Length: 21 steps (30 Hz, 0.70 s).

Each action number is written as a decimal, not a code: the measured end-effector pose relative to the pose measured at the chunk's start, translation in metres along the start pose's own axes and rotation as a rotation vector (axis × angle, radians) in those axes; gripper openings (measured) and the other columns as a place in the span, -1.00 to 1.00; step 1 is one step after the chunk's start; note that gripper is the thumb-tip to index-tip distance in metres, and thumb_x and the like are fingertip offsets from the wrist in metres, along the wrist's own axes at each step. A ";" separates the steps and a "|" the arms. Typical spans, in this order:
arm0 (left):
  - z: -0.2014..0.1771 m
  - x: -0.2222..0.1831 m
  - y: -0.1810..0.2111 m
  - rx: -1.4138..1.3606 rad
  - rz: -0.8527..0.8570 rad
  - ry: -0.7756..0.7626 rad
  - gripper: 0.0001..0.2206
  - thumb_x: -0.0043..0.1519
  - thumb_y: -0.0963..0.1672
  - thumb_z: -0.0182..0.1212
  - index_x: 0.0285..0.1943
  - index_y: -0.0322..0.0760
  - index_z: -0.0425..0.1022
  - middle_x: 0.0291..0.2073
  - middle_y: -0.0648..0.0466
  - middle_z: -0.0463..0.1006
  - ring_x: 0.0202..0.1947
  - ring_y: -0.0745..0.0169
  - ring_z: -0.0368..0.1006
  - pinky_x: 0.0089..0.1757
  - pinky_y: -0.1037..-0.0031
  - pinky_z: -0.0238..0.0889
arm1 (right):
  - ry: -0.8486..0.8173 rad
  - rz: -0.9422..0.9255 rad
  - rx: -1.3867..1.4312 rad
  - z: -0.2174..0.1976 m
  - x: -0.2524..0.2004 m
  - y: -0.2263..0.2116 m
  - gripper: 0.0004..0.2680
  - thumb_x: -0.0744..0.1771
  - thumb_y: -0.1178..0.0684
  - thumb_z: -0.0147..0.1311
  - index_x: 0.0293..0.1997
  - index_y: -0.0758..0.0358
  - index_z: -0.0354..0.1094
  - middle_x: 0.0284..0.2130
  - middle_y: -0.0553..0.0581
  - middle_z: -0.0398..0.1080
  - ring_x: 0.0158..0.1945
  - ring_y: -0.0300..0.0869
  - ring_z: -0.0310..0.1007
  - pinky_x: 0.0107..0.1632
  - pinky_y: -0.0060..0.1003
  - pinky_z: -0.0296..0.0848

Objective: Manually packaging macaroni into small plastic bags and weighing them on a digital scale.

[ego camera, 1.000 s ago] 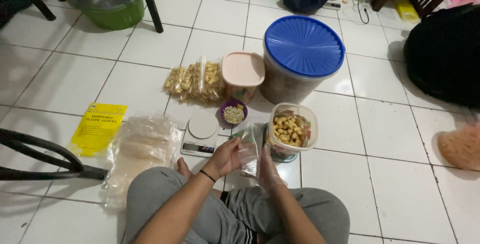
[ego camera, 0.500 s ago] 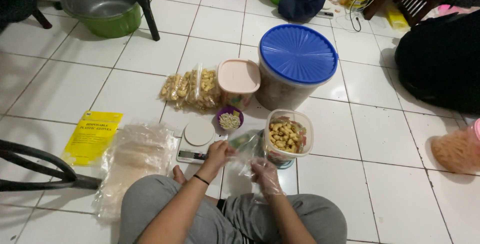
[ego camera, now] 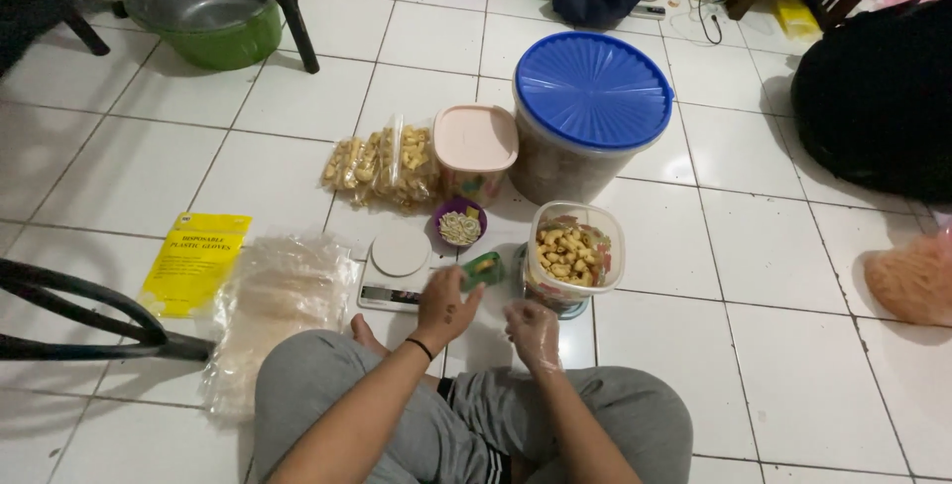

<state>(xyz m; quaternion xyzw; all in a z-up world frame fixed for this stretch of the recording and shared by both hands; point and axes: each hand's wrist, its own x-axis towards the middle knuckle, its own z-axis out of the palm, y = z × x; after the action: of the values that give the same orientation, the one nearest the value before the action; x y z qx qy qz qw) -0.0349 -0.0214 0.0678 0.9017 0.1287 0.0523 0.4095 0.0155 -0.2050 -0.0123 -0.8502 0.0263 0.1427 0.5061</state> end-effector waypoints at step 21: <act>0.045 0.025 -0.049 -0.401 -0.151 -0.225 -0.81 0.21 -0.21 0.04 -0.48 -0.35 0.48 -0.57 0.05 0.60 -0.55 0.27 0.56 -0.40 0.48 0.40 | 0.059 -0.898 -0.461 0.003 -0.049 -0.047 -0.64 0.26 0.09 0.20 0.19 0.12 0.33 -0.38 0.14 0.41 -0.51 0.00 0.40 -0.46 -0.09 0.37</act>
<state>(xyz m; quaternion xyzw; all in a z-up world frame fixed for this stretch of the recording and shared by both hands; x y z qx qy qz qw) -0.0113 -0.0161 0.0005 0.7902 0.1361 -0.0545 0.5950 -0.0234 -0.1845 0.0398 -0.8710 -0.3598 -0.1108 0.3157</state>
